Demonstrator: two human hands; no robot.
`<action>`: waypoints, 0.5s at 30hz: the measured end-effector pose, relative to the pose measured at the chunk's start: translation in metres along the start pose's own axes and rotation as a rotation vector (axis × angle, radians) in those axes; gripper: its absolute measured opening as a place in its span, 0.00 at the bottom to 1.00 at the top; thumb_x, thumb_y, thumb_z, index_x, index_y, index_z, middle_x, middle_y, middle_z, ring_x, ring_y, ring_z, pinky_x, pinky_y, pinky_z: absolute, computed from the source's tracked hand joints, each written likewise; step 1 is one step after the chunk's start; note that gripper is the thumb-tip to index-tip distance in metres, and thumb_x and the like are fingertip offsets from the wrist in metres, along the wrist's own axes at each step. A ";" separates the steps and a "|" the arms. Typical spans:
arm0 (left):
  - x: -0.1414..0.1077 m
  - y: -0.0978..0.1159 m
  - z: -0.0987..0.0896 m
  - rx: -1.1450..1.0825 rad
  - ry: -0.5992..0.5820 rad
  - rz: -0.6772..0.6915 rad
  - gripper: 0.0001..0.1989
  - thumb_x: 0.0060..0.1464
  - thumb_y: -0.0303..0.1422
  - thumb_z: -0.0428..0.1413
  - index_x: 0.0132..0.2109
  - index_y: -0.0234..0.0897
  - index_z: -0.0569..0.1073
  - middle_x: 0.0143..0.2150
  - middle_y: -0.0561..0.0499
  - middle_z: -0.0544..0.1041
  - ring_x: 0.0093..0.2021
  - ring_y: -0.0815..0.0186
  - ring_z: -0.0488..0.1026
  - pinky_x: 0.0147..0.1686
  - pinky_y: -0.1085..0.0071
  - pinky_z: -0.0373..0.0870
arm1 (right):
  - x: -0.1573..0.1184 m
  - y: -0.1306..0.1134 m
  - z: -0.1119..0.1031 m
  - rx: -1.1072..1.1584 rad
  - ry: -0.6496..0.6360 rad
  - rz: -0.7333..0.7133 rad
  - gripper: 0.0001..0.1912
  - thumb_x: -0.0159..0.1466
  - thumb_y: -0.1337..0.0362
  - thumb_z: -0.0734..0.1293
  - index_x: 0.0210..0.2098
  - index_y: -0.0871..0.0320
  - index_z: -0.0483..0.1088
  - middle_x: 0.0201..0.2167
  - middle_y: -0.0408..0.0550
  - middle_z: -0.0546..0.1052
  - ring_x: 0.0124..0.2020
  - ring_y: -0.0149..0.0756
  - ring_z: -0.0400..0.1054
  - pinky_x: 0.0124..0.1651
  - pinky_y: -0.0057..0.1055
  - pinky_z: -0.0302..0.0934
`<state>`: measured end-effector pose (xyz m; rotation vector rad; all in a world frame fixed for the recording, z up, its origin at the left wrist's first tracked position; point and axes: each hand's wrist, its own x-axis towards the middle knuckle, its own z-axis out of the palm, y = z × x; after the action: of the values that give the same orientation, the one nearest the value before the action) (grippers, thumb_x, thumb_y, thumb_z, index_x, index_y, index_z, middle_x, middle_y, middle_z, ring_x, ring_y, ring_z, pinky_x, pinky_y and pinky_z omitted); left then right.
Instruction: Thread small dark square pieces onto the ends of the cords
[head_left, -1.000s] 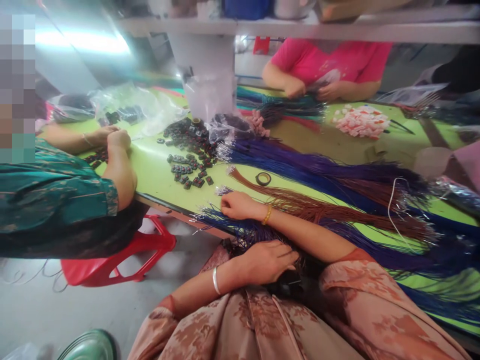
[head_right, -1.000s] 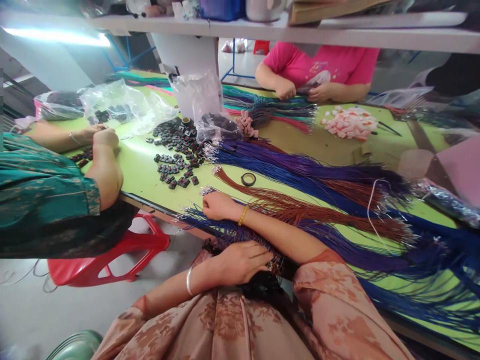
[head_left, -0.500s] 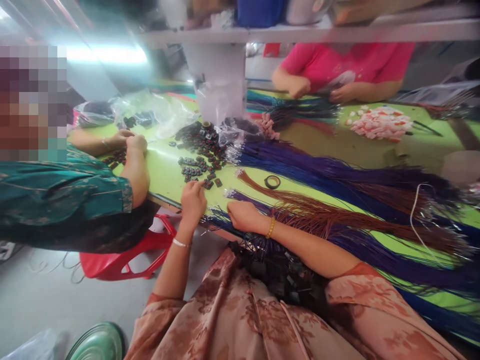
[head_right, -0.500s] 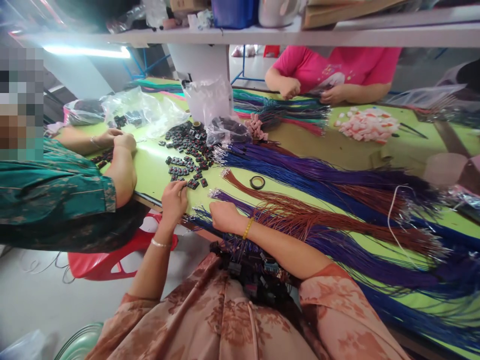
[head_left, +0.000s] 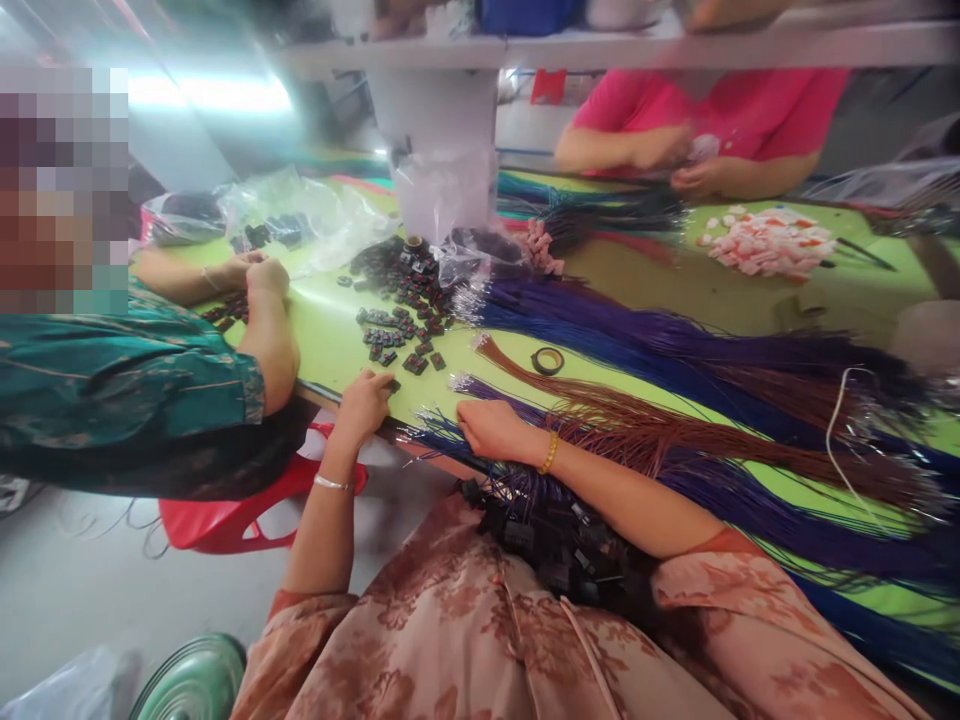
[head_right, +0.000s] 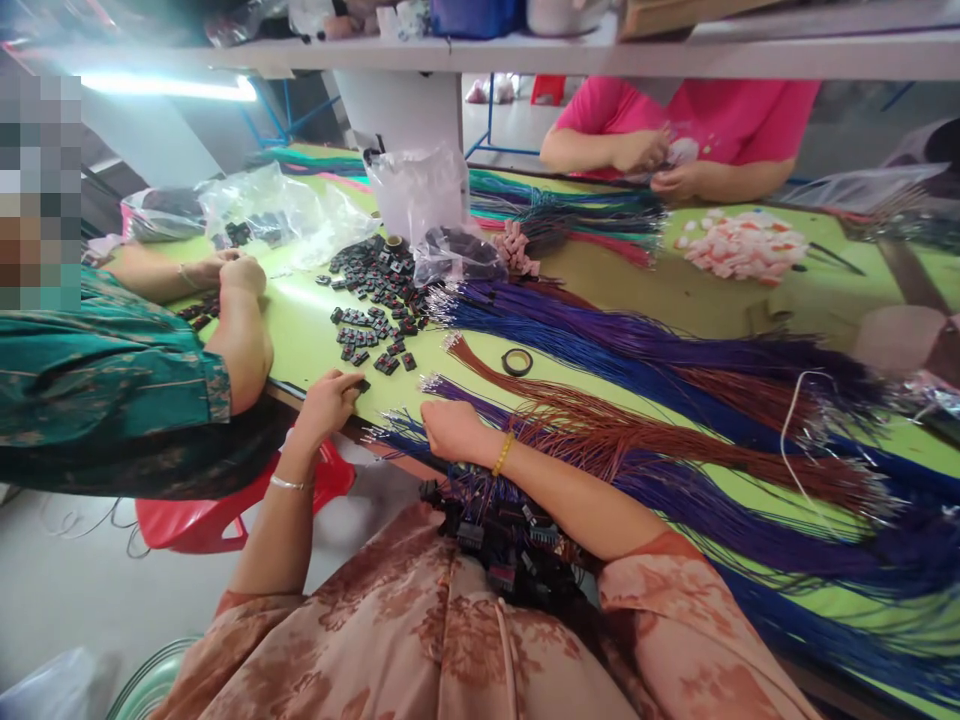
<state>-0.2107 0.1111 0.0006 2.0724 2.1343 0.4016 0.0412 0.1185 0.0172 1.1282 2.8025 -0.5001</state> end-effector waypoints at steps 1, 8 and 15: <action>-0.002 -0.002 -0.001 0.002 0.014 -0.003 0.14 0.55 0.29 0.49 0.45 0.36 0.76 0.41 0.43 0.72 0.37 0.61 0.70 0.40 0.66 0.65 | 0.000 0.000 0.000 0.013 0.015 0.005 0.11 0.66 0.66 0.56 0.42 0.62 0.67 0.38 0.56 0.77 0.37 0.42 0.72 0.36 0.31 0.56; -0.012 -0.004 -0.003 -0.107 0.088 -0.102 0.10 0.50 0.29 0.55 0.41 0.37 0.73 0.35 0.47 0.74 0.37 0.59 0.70 0.39 0.65 0.64 | 0.001 0.004 -0.002 0.434 0.265 0.005 0.05 0.60 0.69 0.60 0.33 0.59 0.67 0.26 0.44 0.74 0.26 0.30 0.64 0.31 0.26 0.51; -0.028 0.027 -0.006 -0.983 0.257 -0.198 0.18 0.47 0.32 0.61 0.47 0.38 0.75 0.40 0.49 0.75 0.39 0.65 0.71 0.40 0.69 0.68 | 0.008 -0.001 -0.007 0.960 0.444 -0.067 0.05 0.58 0.64 0.63 0.29 0.60 0.66 0.24 0.40 0.69 0.25 0.26 0.58 0.29 0.24 0.52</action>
<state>-0.1856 0.0828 0.0120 1.2734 1.6572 1.3928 0.0348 0.1256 0.0221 1.3818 2.9762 -1.9575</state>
